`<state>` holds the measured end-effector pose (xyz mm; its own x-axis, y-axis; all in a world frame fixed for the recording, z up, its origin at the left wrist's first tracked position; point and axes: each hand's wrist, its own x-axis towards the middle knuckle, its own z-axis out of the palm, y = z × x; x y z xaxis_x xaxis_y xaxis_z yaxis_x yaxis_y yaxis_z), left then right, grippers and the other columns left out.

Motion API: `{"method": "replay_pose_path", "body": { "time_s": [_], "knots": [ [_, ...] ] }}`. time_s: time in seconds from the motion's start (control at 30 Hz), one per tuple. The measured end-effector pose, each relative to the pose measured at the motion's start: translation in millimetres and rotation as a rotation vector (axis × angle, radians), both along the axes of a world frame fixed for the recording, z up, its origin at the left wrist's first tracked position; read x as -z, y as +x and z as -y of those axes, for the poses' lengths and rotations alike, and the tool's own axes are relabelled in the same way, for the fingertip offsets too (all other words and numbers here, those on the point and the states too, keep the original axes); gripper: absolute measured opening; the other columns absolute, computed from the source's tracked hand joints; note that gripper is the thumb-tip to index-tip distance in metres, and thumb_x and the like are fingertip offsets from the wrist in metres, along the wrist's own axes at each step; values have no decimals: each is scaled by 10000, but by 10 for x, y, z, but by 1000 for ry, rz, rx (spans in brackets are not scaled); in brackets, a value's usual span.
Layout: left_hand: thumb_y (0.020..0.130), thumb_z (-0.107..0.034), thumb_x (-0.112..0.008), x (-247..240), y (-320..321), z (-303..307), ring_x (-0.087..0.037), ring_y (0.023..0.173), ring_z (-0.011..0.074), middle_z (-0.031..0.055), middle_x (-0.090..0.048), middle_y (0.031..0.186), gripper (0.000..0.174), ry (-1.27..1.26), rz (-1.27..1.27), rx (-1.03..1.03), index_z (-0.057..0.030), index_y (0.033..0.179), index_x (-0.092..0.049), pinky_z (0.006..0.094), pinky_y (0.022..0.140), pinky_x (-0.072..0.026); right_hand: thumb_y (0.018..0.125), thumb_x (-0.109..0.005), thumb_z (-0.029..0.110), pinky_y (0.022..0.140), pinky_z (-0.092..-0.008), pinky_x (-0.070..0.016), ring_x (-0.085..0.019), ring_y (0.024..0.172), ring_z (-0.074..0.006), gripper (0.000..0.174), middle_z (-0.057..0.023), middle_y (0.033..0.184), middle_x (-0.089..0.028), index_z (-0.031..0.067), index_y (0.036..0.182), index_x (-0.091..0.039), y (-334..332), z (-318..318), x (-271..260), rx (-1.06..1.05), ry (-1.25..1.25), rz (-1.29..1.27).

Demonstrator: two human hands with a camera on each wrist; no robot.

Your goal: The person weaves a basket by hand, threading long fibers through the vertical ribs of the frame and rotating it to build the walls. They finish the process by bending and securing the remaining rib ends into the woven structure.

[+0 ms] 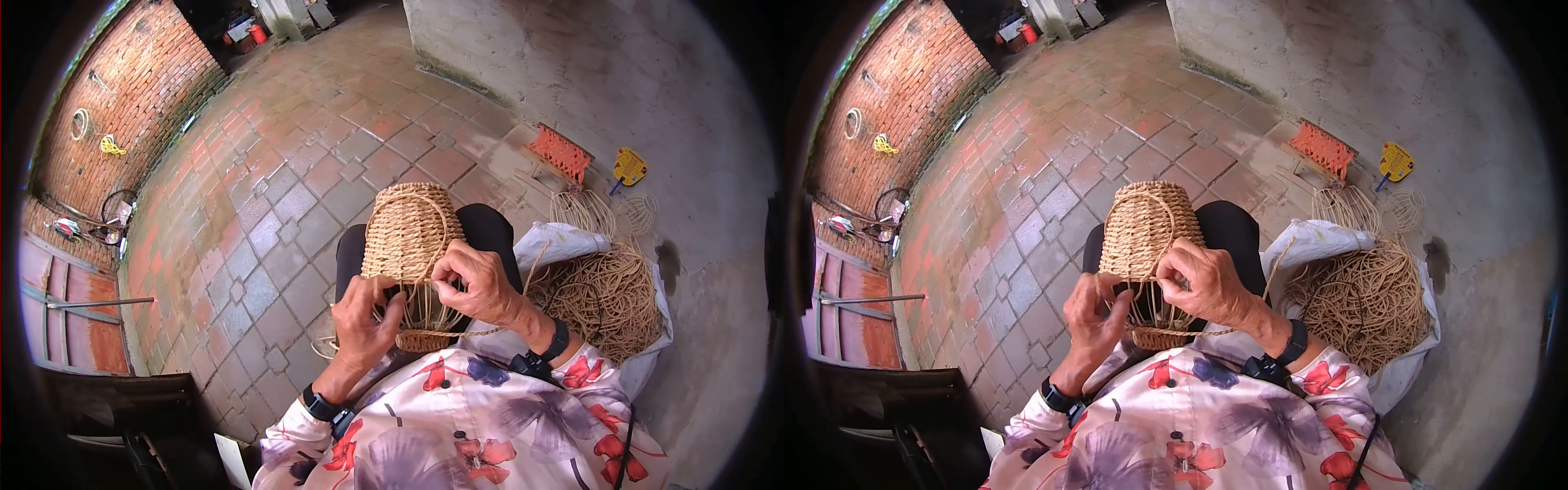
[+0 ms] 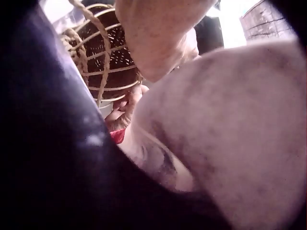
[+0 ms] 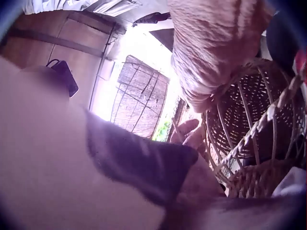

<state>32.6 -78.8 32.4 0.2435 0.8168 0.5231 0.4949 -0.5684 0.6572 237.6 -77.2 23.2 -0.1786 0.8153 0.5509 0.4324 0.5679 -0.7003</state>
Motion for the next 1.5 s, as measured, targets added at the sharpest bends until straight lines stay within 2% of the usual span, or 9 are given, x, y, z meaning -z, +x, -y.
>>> {"method": "replay_pose_path", "body": {
  "time_s": [0.17,0.3,0.4,0.6,0.87,1.1,1.17,1.4,1.5],
  "knots": [
    [713,33,-702,-8,95,-120,-581,603,131,48,-584,752,226,53,-151,66,-50,913,-637,277,528,-469,714,-688,-15,534,-297,-499,-618,601,-181,172,-43,729,-559,65,804,-565,-4,9,6,17,-13,-34],
    [720,56,-685,67,80,-156,-568,584,118,48,-579,745,207,10,-87,80,-42,896,-639,266,519,-459,777,-661,8,590,-255,-462,-559,646,-116,128,-38,766,-535,25,860,-565,182,89,-4,13,-196,-227],
    [702,21,-693,79,82,-143,-598,562,193,57,-589,726,246,-14,-50,74,-78,918,-630,316,502,-469,805,-631,10,605,-247,-454,-552,668,-100,93,-31,778,-533,19,869,-563,309,167,88,64,-255,-275],
    [713,73,-666,97,72,-142,-519,483,133,43,-552,681,209,50,-65,22,-67,843,-580,275,459,-409,801,-648,-15,604,-255,-472,-577,664,-119,100,-43,781,-535,16,856,-570,265,280,184,41,-206,-240],
    [679,87,-668,119,57,-142,-507,470,163,46,-531,660,227,183,-116,3,-75,806,-571,291,439,-380,747,-690,-9,531,-289,-482,-582,599,-154,159,-44,782,-543,49,859,-594,157,216,142,-11,-74,-185],
    [655,66,-672,167,26,-138,-544,515,208,52,-547,672,227,189,-102,30,-80,812,-595,309,467,-407,678,-753,3,612,-334,-495,-599,696,-237,268,-63,787,-563,68,898,-614,55,154,44,-16,59,-38],
    [649,86,-646,125,49,-137,-421,473,131,27,-461,632,206,194,-75,74,-75,763,-587,286,448,-319,680,-755,7,608,-330,-492,-600,696,-232,265,-61,780,-562,69,895,-614,44,157,49,-3,64,-14],
    [658,77,-650,139,-7,-139,-429,472,131,32,-488,638,207,176,-72,93,-74,788,-594,281,443,-327,703,-758,43,598,-345,-498,-601,680,-235,221,-55,791,-535,75,845,-591,78,143,71,-12,12,-55],
    [676,44,-689,128,-57,-102,-534,530,184,58,-550,689,207,126,-83,108,-51,837,-600,299,482,-405,706,-757,41,605,-340,-492,-596,685,-234,213,-61,791,-531,70,837,-592,93,150,76,-24,-32,-57]
  ]
}}
